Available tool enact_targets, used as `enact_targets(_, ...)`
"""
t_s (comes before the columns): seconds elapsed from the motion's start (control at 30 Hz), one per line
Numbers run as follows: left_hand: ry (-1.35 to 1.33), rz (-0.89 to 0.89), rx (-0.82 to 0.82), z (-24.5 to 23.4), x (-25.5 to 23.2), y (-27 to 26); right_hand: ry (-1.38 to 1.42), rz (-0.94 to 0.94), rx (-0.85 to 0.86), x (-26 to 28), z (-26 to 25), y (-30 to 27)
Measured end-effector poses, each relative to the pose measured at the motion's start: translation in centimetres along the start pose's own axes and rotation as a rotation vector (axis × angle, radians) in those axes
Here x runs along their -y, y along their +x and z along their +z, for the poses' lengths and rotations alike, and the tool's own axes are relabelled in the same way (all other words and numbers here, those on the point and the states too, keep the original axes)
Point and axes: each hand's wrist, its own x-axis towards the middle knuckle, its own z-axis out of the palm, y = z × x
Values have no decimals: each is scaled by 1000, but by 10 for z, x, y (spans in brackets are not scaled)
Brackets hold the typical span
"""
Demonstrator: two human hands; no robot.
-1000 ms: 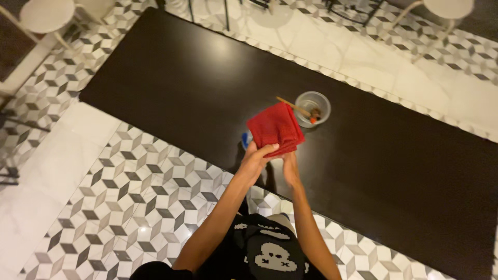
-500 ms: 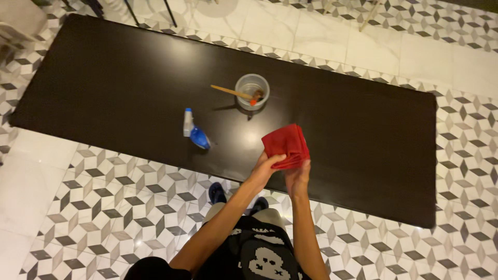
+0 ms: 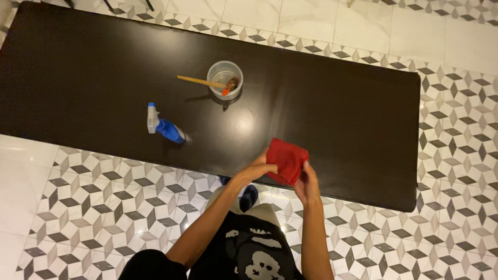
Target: The person sprays a cleaning solution onto a dark table and wipes the surface with a red cloth. They then use a brush to scrub a specific area and continue wiping the table with the cloth.
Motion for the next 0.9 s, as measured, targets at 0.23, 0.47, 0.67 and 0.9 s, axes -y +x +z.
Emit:
enact_targets(0.23, 94, -50, 43, -36, -7, 48, -35, 32, 22, 8, 14, 41)
enact_targets(0.47, -78, -115, -66, -76, -20, 120, 18, -9, -53, 37, 53, 119)
enact_targets(0.67, -193, -64, -105, -117, -28, 180, -3, -83, -47, 54, 63, 199)
enact_targets(0.9, 47, 146, -484, -180, 3, 243, -139, -268, -192, 67, 31, 311)
